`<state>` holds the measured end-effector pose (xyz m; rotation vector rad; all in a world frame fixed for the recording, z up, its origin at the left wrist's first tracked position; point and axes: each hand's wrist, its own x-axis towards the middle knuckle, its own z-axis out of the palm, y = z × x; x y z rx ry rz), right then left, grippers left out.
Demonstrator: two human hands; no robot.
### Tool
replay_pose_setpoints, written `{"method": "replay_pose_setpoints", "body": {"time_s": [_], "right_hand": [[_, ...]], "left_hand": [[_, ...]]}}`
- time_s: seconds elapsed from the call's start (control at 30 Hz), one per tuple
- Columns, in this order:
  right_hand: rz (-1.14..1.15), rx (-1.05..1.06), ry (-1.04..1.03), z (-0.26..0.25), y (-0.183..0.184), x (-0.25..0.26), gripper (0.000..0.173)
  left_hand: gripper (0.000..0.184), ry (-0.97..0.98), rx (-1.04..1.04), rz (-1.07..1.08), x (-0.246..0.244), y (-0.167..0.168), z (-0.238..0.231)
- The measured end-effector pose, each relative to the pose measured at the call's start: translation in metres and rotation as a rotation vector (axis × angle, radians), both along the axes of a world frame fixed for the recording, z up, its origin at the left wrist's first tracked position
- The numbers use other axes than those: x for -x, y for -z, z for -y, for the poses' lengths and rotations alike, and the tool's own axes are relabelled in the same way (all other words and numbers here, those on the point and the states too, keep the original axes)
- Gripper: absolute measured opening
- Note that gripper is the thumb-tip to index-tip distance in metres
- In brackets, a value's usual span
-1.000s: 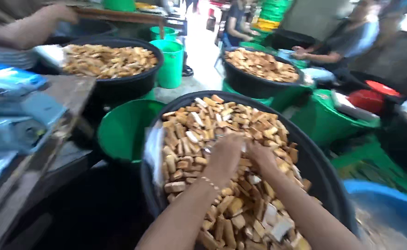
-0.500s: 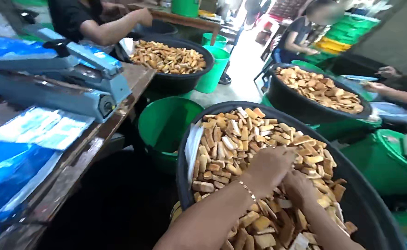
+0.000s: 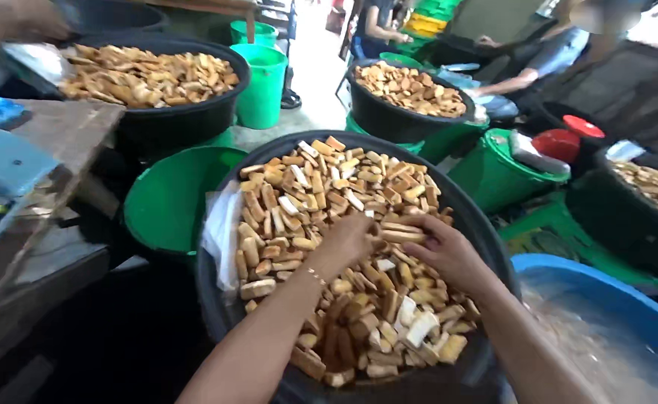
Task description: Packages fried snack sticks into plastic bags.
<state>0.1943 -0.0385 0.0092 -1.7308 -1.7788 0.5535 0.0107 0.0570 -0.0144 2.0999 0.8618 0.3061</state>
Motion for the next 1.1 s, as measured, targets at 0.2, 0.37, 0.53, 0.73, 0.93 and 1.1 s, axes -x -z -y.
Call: {"method": "replay_pose_setpoints", "body": {"time_s": [0.2,0.37,0.53,0.73,0.93,1.1], "right_hand": [[0.490,-0.150,-0.163,-0.011,0.006,0.016,0.030],[0.279,0.005,-0.104,-0.021,-0.016,0.021,0.030],[0.342,0.044,0.052,-0.028,-0.022,0.037,0.020],[0.050,-0.315,-0.238,-0.026,-0.027,0.032,0.044],[-0.004,-0.190,-0.306,-0.034,0.006,0.009,0.026],[0.663,0.290,-0.278,-0.057,0.084,-0.008,0.043]], "left_hand": [[0.057,-0.051,-0.167,0.150,-0.010,0.008,0.011],[0.061,-0.120,-0.242,0.218,-0.007,0.002,0.014],[0.035,-0.027,-0.419,0.666,0.002,-0.005,0.025],[0.040,-0.269,0.362,0.927,0.030,0.003,-0.014],[0.018,-0.667,0.649,0.952,0.024,0.017,-0.029],[0.029,-0.937,0.697,0.871,0.027,0.035,-0.044]]}}
